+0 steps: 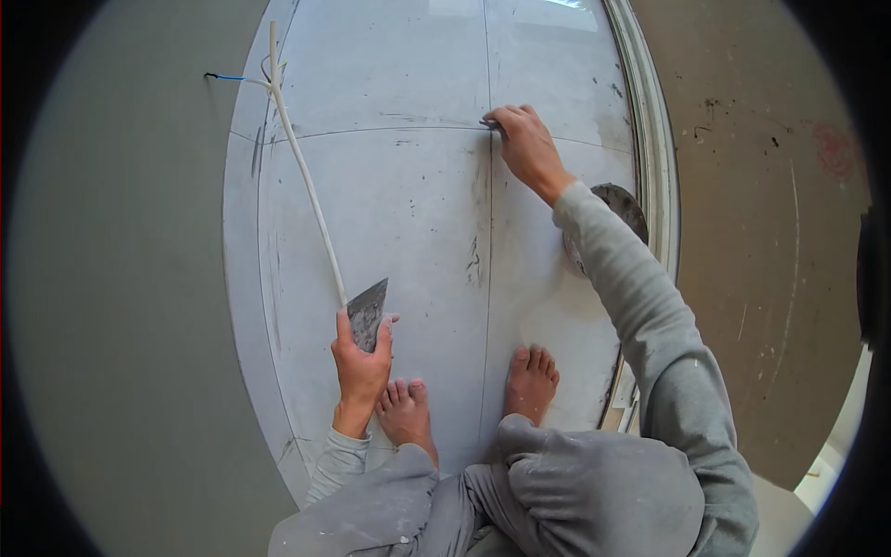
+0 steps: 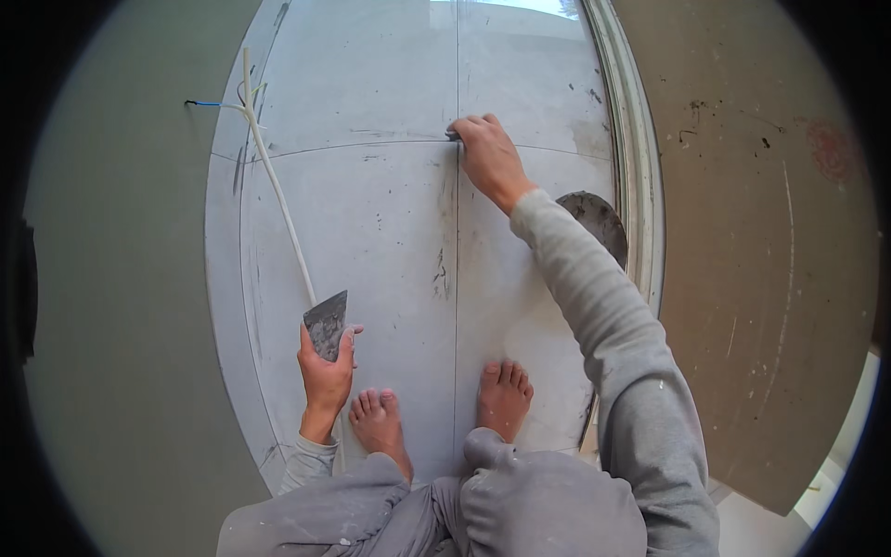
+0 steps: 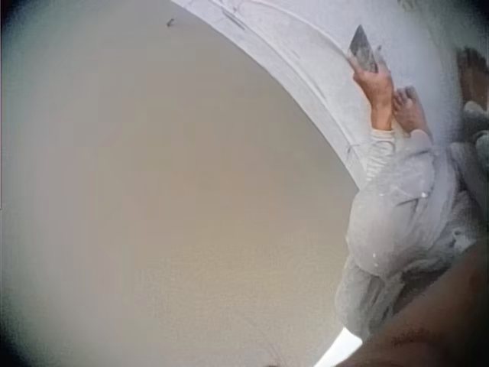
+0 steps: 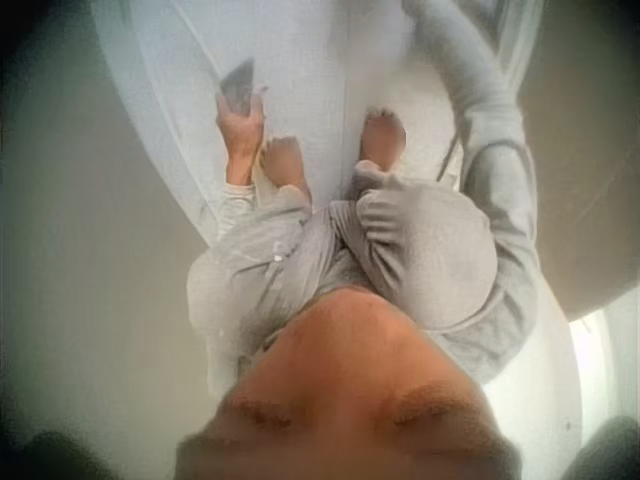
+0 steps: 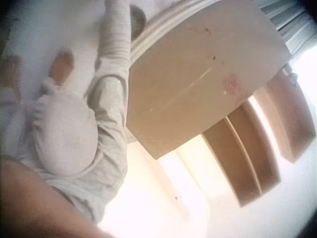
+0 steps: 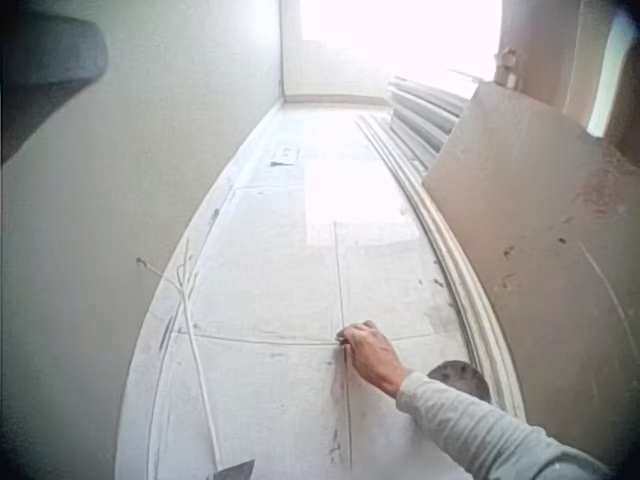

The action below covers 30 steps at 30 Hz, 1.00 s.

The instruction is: The person applies grey grout to the joints between floor tiles using a putty knife and a small piece of material by hand, then wipes the excess material from the tile surface with a cloth.

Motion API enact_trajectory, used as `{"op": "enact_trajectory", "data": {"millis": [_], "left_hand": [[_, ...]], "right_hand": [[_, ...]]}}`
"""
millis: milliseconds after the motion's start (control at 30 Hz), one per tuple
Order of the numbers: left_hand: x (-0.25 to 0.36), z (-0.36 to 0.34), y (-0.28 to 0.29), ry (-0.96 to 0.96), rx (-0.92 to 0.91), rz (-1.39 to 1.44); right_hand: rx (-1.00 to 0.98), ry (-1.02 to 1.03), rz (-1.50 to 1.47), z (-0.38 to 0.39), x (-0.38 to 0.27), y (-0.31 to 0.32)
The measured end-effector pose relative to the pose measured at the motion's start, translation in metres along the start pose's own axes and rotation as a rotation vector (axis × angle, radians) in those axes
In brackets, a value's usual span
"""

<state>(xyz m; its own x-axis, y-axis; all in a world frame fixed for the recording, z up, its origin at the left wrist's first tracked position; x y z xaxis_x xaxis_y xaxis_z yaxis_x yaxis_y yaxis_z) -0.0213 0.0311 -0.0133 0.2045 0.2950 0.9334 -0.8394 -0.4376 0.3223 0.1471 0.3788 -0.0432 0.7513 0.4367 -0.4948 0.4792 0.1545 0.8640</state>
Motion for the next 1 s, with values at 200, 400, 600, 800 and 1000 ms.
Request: {"op": "enact_trajectory", "data": {"millis": [200,400,600,800,1000], "left_hand": [[0.011,0.003,0.015,-0.031,0.044,-0.022],[0.008,0.001,0.012,-0.037,0.010,-0.008],[0.009,-0.005,-0.003,-0.048,-0.025,0.041],[0.014,-0.009,-0.003,-0.064,-0.064,0.051],[0.009,-0.005,-0.003,-0.054,-0.071,0.055]], "right_hand": [[0.017,0.176,-0.045,0.083,-0.037,-0.013],[-0.231,0.035,-0.118,0.247,-0.077,0.001],[-0.048,-0.160,-0.195,0.228,-0.060,0.016],[-0.080,-0.124,-0.070,0.257,-0.086,-0.011],[0.036,-0.197,-0.086,0.253,-0.074,0.011]]}}
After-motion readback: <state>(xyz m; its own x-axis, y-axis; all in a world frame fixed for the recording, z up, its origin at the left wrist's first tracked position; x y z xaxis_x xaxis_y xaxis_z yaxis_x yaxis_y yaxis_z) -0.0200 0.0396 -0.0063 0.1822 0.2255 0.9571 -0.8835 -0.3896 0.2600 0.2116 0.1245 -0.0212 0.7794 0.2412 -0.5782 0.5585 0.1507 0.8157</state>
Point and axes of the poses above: each hand's wrist, its own z-axis away from the middle knuckle, its own y-axis out of the back of the hand, x = y × z, the point moved 4 cm from there along -z, towards the middle knuckle, and after that the axes turned 11 degrees about -y, right-handed, at the moved point
